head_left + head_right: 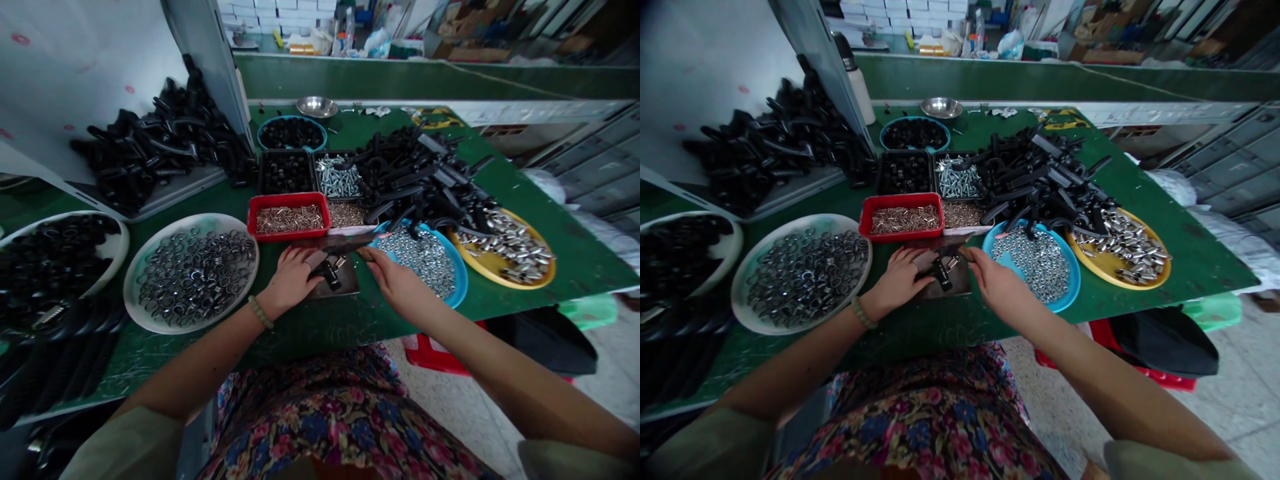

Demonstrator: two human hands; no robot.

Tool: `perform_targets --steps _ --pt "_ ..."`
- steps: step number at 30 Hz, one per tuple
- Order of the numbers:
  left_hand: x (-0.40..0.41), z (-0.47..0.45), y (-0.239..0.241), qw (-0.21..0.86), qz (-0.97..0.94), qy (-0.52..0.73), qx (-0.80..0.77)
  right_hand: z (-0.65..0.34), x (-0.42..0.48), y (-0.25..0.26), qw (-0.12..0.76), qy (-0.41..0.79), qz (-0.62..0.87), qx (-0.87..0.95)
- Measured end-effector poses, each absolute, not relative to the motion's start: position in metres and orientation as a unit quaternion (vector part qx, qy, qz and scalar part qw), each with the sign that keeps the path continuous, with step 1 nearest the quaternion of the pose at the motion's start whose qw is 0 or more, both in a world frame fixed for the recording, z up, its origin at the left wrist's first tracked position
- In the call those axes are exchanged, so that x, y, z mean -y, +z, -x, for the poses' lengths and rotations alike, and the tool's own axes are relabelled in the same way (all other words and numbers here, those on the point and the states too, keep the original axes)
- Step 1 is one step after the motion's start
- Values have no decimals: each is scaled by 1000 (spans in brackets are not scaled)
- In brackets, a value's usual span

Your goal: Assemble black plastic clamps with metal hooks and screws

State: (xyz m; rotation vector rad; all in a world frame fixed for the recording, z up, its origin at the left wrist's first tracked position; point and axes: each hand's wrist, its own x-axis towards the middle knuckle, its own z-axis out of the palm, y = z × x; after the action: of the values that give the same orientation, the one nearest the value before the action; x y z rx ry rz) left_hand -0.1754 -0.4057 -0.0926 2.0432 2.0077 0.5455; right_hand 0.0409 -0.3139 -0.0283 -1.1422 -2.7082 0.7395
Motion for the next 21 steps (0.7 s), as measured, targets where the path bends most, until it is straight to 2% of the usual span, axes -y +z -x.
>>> perform_targets --steps 4,7,9,11,13,16,19,21 --pt "404 175 -91 128 -655 223 -711 -28 316 -26 20 248 332 910" --pt "409 169 -89 91 -688 187 -695 -45 310 -34 26 219 345 912" --pt "413 164 -88 70 -718 141 -678 -72 305 -46 48 142 402 903" --pt "416 159 -85 84 -733 107 -667 -105 300 -61 32 29 466 884" --pt "414 157 -79 123 -729 116 -663 -135 295 -74 -4 -68 491 869" --pt "403 158 -67 226 -691 240 -643 -151 279 -81 2 -137 453 881" --pt "392 161 -62 350 -623 354 -603 -120 251 -68 72 -125 400 905" --pt "393 163 -65 355 -606 322 -635 -78 228 -58 76 -90 354 928"
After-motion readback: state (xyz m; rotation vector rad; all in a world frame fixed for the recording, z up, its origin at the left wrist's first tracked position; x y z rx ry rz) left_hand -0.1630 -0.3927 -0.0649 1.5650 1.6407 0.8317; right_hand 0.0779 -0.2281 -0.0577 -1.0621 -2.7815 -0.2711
